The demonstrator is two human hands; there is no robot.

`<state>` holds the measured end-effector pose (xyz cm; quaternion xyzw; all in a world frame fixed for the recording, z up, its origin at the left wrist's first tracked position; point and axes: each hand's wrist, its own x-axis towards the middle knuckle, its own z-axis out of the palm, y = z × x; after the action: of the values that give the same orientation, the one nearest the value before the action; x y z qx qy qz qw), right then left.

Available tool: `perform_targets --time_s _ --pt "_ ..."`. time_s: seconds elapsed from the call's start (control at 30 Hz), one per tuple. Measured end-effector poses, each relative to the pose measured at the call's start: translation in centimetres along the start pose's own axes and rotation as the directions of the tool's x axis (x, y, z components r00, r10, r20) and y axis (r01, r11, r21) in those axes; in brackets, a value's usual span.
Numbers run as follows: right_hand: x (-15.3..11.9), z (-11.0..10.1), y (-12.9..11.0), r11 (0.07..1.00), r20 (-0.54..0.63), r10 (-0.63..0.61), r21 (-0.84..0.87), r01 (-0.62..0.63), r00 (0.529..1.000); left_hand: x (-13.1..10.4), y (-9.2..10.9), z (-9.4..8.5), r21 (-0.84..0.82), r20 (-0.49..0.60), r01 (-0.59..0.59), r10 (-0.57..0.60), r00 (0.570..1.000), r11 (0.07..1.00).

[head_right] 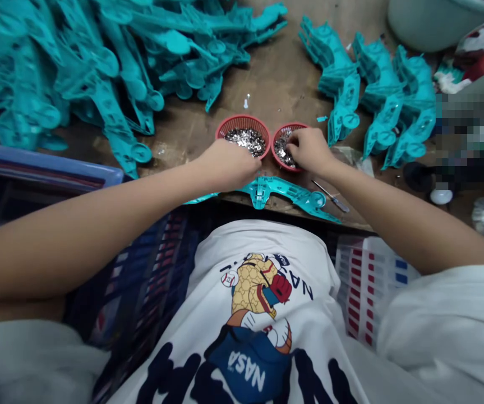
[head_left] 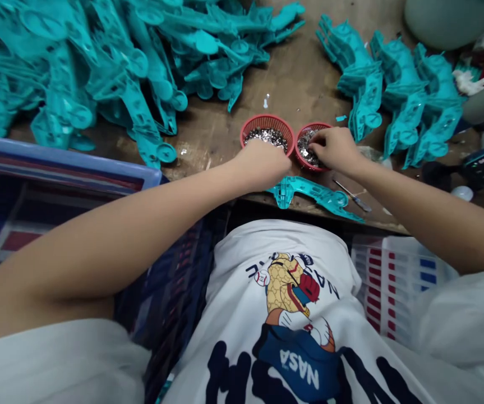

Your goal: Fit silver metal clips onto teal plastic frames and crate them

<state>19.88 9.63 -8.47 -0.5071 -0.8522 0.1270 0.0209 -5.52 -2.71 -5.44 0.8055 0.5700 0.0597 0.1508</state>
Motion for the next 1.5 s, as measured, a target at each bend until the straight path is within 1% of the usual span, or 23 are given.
perform_targets --time_s 0.07,0.13,0.2,0.3,0.4,0.43,0.5,0.57,0.67,0.77,0.9,1.03,1.2,1.27,1.33,1.43,1.5 --pt "0.3 0.2 0.6 1.000 -0.005 0.006 0.006 -0.006 1.000 1.5 -0.6 0.1 -0.066 -0.054 0.017 -0.021 0.998 0.998" --pt "0.3 0.0 0.9 1.000 0.011 0.003 0.016 -0.004 1.000 2.8 -1.7 0.6 -0.142 -0.091 0.040 -0.053 0.994 0.989" --pt "0.3 -0.3 1.0 1.000 0.026 0.012 0.018 -0.012 1.000 3.9 -3.1 1.4 -0.193 -0.068 0.079 -0.094 0.993 0.978" --pt "0.4 -0.3 0.9 1.000 0.032 0.023 0.003 -0.023 0.999 5.1 -4.9 2.2 -0.221 0.003 0.162 -0.165 0.986 0.962" --pt "0.5 0.3 0.9 0.999 0.005 -0.010 -0.038 0.011 1.000 5.6 -5.4 2.0 -0.174 0.034 0.218 -0.215 0.976 0.960" --pt "0.6 0.6 1.0 0.998 -0.011 -0.027 -0.056 0.026 1.000 5.6 -5.4 1.7 -0.130 0.038 0.217 -0.213 0.976 0.968" --pt "0.8 1.2 1.3 0.996 -0.039 -0.054 -0.080 0.051 0.998 5.5 -5.2 1.0 -0.029 0.033 0.179 -0.178 0.984 0.983" --pt "1.1 1.7 1.6 0.994 -0.059 -0.074 -0.082 0.069 0.995 5.3 -5.2 0.3 0.018 -0.004 0.124 -0.124 0.992 0.992" --pt "1.4 2.0 2.3 0.993 -0.089 -0.094 -0.079 0.087 0.992 5.3 -5.4 -0.7 -0.053 -0.116 0.093 -0.099 0.988 0.994" --pt "1.1 1.5 3.0 0.993 -0.133 -0.097 -0.084 0.087 0.986 5.5 -5.9 -1.3 -0.172 -0.189 0.061 -0.094 0.977 0.983" --pt "-0.4 -0.2 3.5 0.995 -0.179 -0.096 -0.029 0.093 0.979 6.1 -6.6 -1.2 -0.292 -0.240 -0.012 -0.061 0.969 0.956" --pt "-2.9 -2.3 3.3 0.987 -0.174 -0.079 0.122 0.101 0.981 6.3 -6.9 -0.6 -0.311 -0.201 -0.061 -0.003 0.980 0.948" --pt "-7.1 -4.4 2.7 0.949 -0.138 -0.013 0.310 0.055 0.990 7.0 -7.3 0.5 -0.297 -0.153 -0.073 0.028 0.988 0.952" --pt "-8.6 -4.6 2.6 0.932 -0.102 0.002 0.361 0.035 0.995 7.6 -7.6 0.7 -0.310 -0.134 -0.062 0.021 0.991 0.949" --pt "-9.7 -4.3 2.5 0.922 -0.086 0.010 0.387 0.024 0.996 7.9 -8.0 0.5 -0.315 -0.124 -0.066 0.028 0.992 0.947" --pt "-10.3 -3.4 2.3 0.916 -0.088 0.024 0.400 0.013 0.996 7.8 -8.7 -0.8 -0.306 -0.142 -0.090 0.048 0.989 0.948" --pt "-10.3 -2.9 2.3 0.918 -0.051 0.012 0.397 0.009 0.999 7.3 -8.9 -1.9 -0.282 -0.171 -0.091 0.044 0.984 0.955"
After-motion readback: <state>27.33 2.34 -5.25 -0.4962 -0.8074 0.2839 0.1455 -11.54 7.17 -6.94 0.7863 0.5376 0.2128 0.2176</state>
